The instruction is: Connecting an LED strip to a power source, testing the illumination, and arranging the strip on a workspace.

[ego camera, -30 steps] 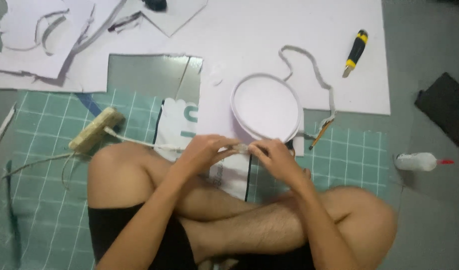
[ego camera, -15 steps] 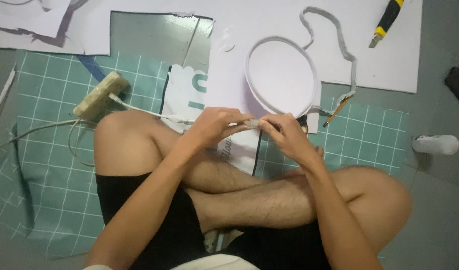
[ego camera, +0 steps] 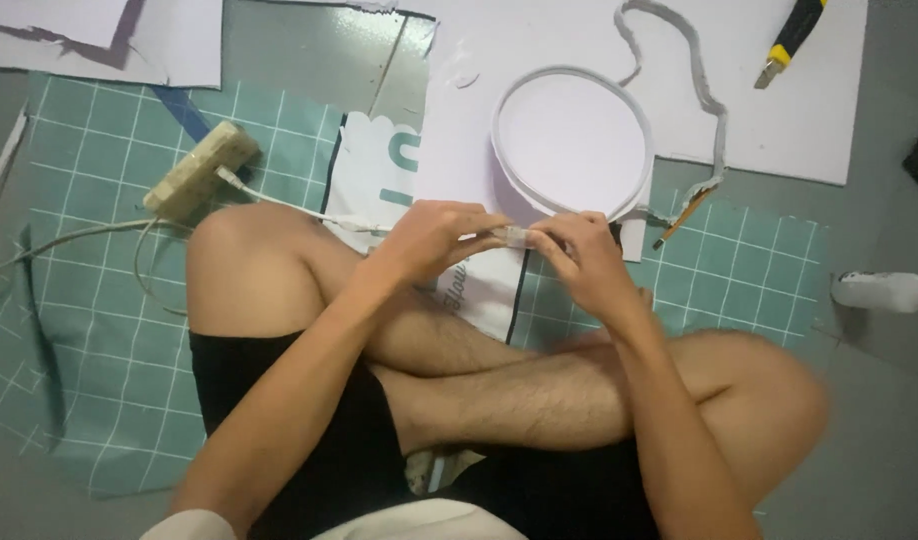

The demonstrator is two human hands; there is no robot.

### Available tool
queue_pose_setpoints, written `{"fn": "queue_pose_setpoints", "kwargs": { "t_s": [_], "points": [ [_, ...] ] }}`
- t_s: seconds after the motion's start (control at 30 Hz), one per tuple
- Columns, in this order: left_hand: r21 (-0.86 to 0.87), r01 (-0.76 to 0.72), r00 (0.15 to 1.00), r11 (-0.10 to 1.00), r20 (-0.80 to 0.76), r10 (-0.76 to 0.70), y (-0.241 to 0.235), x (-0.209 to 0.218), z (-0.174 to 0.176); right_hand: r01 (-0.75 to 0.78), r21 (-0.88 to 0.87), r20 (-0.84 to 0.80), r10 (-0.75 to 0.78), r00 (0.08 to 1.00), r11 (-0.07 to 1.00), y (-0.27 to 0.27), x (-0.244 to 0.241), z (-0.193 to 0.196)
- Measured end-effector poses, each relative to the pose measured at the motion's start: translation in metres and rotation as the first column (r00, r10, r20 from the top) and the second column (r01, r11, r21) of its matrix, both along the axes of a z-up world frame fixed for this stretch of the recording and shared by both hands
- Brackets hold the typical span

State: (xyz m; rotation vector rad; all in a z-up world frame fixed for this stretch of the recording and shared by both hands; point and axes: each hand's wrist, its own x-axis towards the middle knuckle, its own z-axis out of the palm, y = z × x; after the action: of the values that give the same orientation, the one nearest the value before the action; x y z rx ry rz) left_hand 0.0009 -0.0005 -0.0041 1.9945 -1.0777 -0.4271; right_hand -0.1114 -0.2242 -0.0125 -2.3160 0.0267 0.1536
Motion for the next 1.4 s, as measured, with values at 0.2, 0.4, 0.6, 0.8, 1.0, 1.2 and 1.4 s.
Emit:
{"fn": "queue_pose_setpoints", "kwargs": {
  "t_s": [0.2, 0.4, 0.6, 0.8, 1.0, 1.2, 1.4],
  "points": [
    [0.003, 0.019, 0.999, 1.0, 0.027, -0.02, 0.001, -0.004, -0.009, -0.003, 0.023, -0.018, 0.003, 1.0, 1.0, 0.004, 0.004, -0.001],
    [0.053, -0.008, 0.995, 0.999, 0.099, 0.003, 0.001, -0.009, -0.018, -0.001, 0.071, -0.051, 0.005, 0.999, 0.998, 0.008, 0.004, -0.004],
    [0.071, -0.023, 0.997, 0.997, 0.073, 0.018, 0.005, -0.005, -0.01, 0.004, 0.065, -0.02, -0.003, 1.0, 0.998, 0.008, 0.008, 0.02],
    [0.07, -0.164, 0.986, 0.984, -0.029, 0.166, 0.024, 0.014, -0.005, 0.047, -0.044, 0.101, -0.043, 0.994, 0.998, -0.045, -0.006, 0.007],
    [0.177, -0.056, 0.986, 0.983, -0.143, 0.082, 0.018, 0.012, 0.002, 0.067, 0.082, 0.064, -0.072, 0.995, 0.994, -0.007, 0.001, 0.02],
    [0.218, 0.006, 0.965, 0.976, -0.257, 0.052, 0.019, 0.013, 0.014, 0.077, 0.129, 0.02, -0.08, 0.997, 0.989, -0.002, 0.004, 0.02],
    [0.207, 0.056, 0.947, 0.977, -0.322, 0.014, 0.02, 0.019, 0.015, 0.086, 0.111, 0.03, -0.09, 0.995, 0.99, 0.01, 0.01, 0.026]
  ]
}}
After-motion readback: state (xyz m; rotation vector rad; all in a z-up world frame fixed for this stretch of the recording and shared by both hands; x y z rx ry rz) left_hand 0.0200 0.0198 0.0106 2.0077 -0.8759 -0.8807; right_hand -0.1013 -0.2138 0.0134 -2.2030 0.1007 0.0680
